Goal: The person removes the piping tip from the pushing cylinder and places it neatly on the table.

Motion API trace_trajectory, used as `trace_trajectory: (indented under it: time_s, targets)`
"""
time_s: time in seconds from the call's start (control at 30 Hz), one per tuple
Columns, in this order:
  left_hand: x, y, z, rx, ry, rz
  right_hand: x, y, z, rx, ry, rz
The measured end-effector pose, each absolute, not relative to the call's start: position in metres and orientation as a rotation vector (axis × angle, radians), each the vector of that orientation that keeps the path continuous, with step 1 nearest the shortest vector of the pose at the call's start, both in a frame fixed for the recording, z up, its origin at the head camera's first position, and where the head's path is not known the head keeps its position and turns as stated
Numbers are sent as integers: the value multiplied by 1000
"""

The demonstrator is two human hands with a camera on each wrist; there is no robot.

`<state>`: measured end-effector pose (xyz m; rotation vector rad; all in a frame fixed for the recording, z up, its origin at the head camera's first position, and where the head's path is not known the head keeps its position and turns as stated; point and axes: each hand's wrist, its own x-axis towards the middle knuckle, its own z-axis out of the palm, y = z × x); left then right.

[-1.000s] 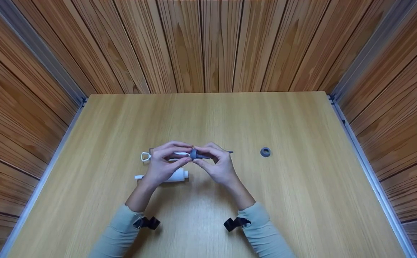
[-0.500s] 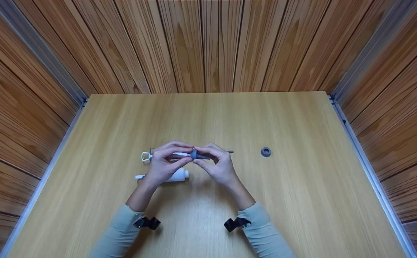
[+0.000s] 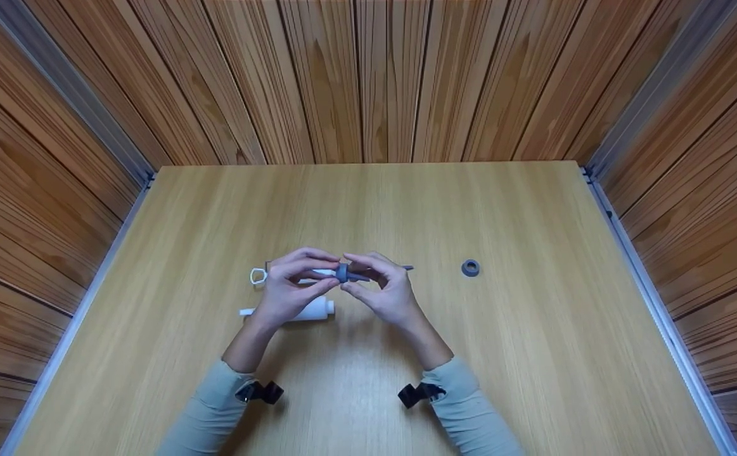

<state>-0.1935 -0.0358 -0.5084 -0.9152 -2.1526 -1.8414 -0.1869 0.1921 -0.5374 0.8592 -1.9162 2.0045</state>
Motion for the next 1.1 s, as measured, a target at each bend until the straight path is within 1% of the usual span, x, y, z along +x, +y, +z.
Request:
trace_trajectory:
  time_s: [0.6,0.8,1.1]
  targets:
    - [-195,-47,-502,-931,-2093,-1803,-188,206,-536,835,-1944,1957]
    - [-193,-48,-502,-921,-2101,-1802,-187,206,-537,879,-1926,1971]
    - [-191,-48,-502,-926,-2124,-1798,-184,204,-537,867,-1940,1969]
